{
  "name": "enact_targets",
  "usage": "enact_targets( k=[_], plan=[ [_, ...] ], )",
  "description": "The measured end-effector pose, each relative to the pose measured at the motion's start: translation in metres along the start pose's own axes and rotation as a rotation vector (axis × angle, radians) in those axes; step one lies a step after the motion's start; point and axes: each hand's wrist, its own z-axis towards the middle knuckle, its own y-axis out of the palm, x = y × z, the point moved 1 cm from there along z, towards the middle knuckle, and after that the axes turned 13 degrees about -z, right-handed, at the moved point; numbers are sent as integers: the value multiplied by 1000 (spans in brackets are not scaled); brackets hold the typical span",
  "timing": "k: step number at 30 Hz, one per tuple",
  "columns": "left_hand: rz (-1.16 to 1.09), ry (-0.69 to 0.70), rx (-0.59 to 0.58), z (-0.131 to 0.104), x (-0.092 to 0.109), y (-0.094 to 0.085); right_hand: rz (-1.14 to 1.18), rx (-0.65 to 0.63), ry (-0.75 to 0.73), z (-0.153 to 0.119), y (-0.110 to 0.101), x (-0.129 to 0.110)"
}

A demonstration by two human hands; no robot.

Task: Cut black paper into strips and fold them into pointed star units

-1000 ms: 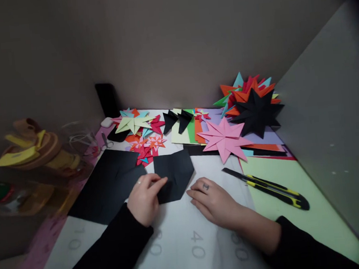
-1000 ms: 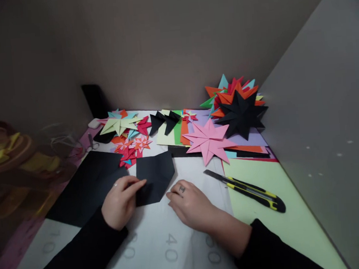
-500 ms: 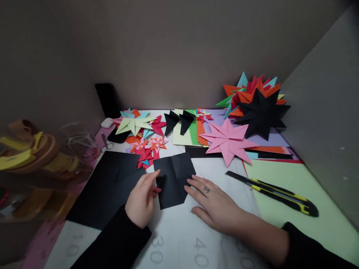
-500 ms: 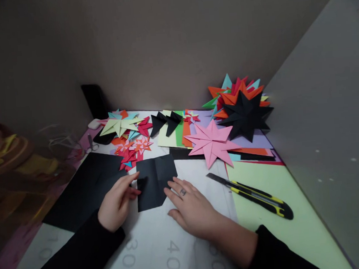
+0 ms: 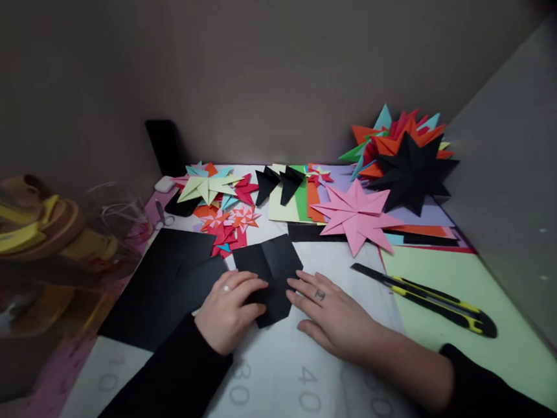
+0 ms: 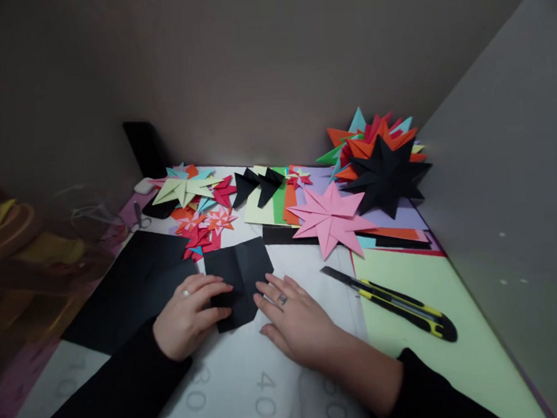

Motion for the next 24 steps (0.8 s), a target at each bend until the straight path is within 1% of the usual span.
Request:
enact_targets(
  k=[2, 4, 5, 8, 10, 11, 15, 17, 20, 24],
  plan=[
    [-96, 41, -118, 1, -1, 2, 4, 19, -29, -1, 0, 0],
    [-202, 44, -170, 1, -4, 3, -2, 16, -50, -1, 0, 0],
    [-252, 34, -164, 1, -5, 3, -7, 3, -59, -1, 0, 0],
    [-349, -24, -95, 2, -8, 1, -13, -54, -73, -1, -3, 1],
    [-341, -72, -92, 5, -5, -2, 3, -77, -74, -1, -5, 2],
    [-312, -103, -118, 8, -3, -4, 13, -82, -77, -2, -6, 3],
    [-143, -240, -301, 23, 10, -13, 43, -71, -95, -4, -7, 4],
    [-98, -271, -343, 31, 13, -14, 55, -63, -106, -5, -7, 5],
    [-119, -288, -317, 40, 10, -8, 74, -52, -135, -7, -5, 5],
    [-99, -309, -249, 43, 3, 2, 105, -11, -170, -8, -3, 7]
  ],
)
